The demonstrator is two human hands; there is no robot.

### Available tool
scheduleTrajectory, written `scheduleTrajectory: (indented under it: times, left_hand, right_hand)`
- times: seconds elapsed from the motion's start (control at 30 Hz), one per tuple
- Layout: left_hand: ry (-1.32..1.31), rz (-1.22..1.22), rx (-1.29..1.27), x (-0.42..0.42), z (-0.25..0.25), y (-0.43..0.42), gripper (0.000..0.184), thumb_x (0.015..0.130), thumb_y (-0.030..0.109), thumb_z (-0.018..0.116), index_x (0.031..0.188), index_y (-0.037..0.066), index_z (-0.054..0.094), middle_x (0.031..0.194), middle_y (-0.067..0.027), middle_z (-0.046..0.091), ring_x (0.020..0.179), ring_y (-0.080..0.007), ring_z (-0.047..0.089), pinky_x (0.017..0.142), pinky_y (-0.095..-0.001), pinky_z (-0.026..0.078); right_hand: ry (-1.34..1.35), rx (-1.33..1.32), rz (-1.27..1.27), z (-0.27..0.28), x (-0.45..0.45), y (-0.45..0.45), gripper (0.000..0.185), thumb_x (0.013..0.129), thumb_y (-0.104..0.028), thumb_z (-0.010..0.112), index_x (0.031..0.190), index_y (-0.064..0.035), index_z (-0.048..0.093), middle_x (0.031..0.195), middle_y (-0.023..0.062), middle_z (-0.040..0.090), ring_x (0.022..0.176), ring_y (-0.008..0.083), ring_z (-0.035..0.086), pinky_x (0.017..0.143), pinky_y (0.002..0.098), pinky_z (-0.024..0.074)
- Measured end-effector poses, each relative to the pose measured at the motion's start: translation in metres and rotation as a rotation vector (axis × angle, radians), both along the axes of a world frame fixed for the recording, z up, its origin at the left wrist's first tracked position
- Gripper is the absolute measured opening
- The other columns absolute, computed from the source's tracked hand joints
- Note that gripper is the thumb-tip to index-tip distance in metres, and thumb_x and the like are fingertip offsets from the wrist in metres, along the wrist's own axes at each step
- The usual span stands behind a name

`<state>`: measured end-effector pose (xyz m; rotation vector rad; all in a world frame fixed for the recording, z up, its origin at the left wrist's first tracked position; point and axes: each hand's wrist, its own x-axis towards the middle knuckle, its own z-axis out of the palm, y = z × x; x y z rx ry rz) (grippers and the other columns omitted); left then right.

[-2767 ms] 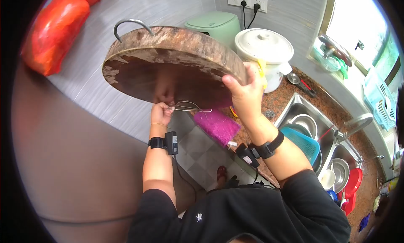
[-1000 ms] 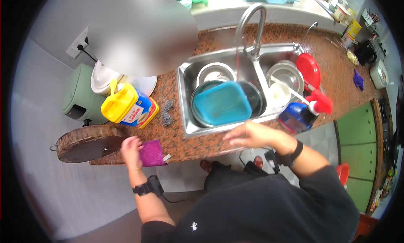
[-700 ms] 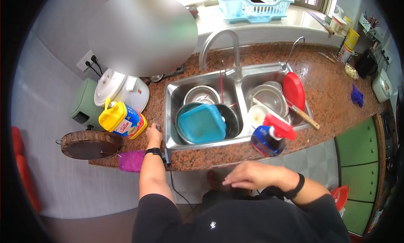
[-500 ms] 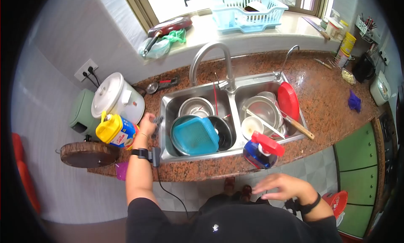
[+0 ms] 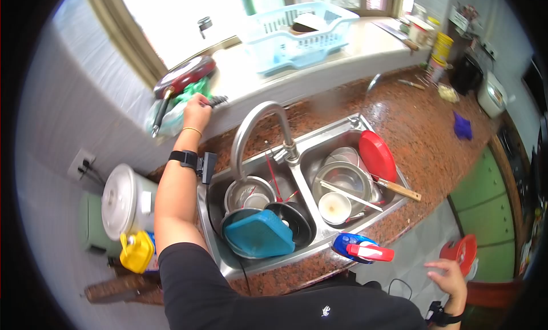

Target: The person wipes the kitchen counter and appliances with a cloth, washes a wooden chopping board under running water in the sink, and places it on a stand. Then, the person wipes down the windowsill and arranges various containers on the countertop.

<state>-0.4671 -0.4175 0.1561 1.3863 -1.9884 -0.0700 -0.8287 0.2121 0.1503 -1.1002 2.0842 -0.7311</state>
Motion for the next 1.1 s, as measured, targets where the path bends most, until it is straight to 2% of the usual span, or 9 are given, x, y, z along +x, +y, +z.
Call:
scheduleTrajectory:
  times: [0.17,0.23,0.3,0.4,0.47,0.7,0.93,1.07,1.1]
  left_hand:
    - [-0.369,0.056,-0.444,-0.038,-0.006,-0.051,0.050,0.074,0.026,0.068,0.115,0.003,0.053,0.116,-0.0235,0.050,0.110,-0.0355,0.046,0.097,-0.0403,0.034]
    - [-0.705,-0.227,0.263,-0.028,-0.030,-0.090,0.066,0.077,0.028,0.067,0.130,0.000,0.039,0.131,-0.0268,0.039,0.123,-0.0388,0.036,0.104,-0.0407,0.028]
    - [-0.691,-0.244,0.389,-0.023,-0.029,-0.076,0.066,0.080,0.030,0.065,0.131,-0.001,0.037,0.135,-0.0245,0.036,0.127,-0.0361,0.033,0.105,-0.0377,0.028]
    - [-0.351,-0.409,0.183,-0.002,-0.032,-0.091,0.052,0.080,0.017,0.061,0.126,-0.002,0.045,0.125,-0.0202,0.050,0.119,-0.0288,0.046,0.100,-0.0324,0.034]
    - [-0.226,-0.431,0.320,0.017,-0.023,-0.095,0.047,0.080,0.017,0.061,0.123,-0.002,0.050,0.121,-0.0172,0.054,0.114,-0.0266,0.050,0.096,-0.0332,0.037]
    - [-0.019,-0.521,0.591,0.039,0.067,0.053,0.041,0.088,0.006,0.051,0.128,-0.002,0.043,0.124,-0.0149,0.050,0.116,-0.0211,0.047,0.098,-0.0301,0.035]
    - [-0.122,-0.311,0.400,0.057,0.164,0.248,0.047,0.086,-0.005,0.041,0.132,0.001,0.040,0.130,-0.0154,0.045,0.121,-0.0248,0.043,0.101,-0.0338,0.032]
    - [-0.165,-0.061,0.161,-0.017,0.226,0.394,0.043,0.090,0.010,0.046,0.132,0.001,0.039,0.131,-0.0122,0.045,0.120,-0.0234,0.044,0.101,-0.0353,0.033]
    - [-0.279,-0.053,0.109,-0.059,0.244,0.431,0.046,0.090,0.017,0.048,0.131,0.000,0.040,0.130,-0.0128,0.046,0.119,-0.0241,0.045,0.100,-0.0363,0.034]
  right_hand:
    - [0.088,0.058,-0.133,0.003,0.000,0.006,0.027,0.068,-0.007,0.070,0.095,-0.0070,0.068,0.085,0.0130,0.066,0.081,0.0238,0.062,0.075,0.0320,0.0466]
    - [0.098,0.108,-0.162,0.008,0.004,0.001,0.027,0.069,-0.010,0.071,0.096,-0.0069,0.067,0.085,0.0134,0.066,0.081,0.0243,0.062,0.075,0.0325,0.0470]
    - [0.086,0.093,-0.127,0.002,-0.002,0.006,0.027,0.071,-0.011,0.071,0.097,-0.0066,0.067,0.086,0.0139,0.066,0.081,0.0248,0.062,0.075,0.0328,0.0474]
    - [0.048,0.103,-0.129,-0.002,-0.016,0.010,0.022,0.075,-0.014,0.068,0.095,-0.0058,0.067,0.087,0.0133,0.067,0.080,0.0234,0.063,0.074,0.0325,0.0480]
    - [0.047,0.111,-0.112,-0.013,-0.035,0.011,0.019,0.078,-0.016,0.065,0.094,-0.0046,0.067,0.087,0.0126,0.067,0.080,0.0225,0.063,0.074,0.0322,0.0485]
    - [0.062,0.129,-0.075,-0.082,-0.137,0.013,0.017,0.084,-0.015,0.058,0.094,-0.0035,0.067,0.087,0.0093,0.068,0.082,0.0183,0.063,0.077,0.0310,0.0482]
    - [-0.042,-0.054,-0.339,-0.111,-0.342,-0.018,0.018,0.082,-0.007,0.059,0.098,-0.0005,0.063,0.078,0.0050,0.064,0.071,0.0109,0.059,0.065,0.0259,0.0484]
    - [0.157,-0.234,-0.341,-0.138,-0.494,-0.096,0.021,0.079,-0.008,0.061,0.098,-0.0007,0.064,0.080,0.0072,0.066,0.074,0.0138,0.061,0.068,0.0284,0.0489]
    - [0.100,-0.229,-0.305,-0.131,-0.515,-0.116,0.028,0.076,-0.011,0.064,0.102,-0.0010,0.062,0.091,0.0123,0.066,0.086,0.0209,0.062,0.076,0.0318,0.0487]
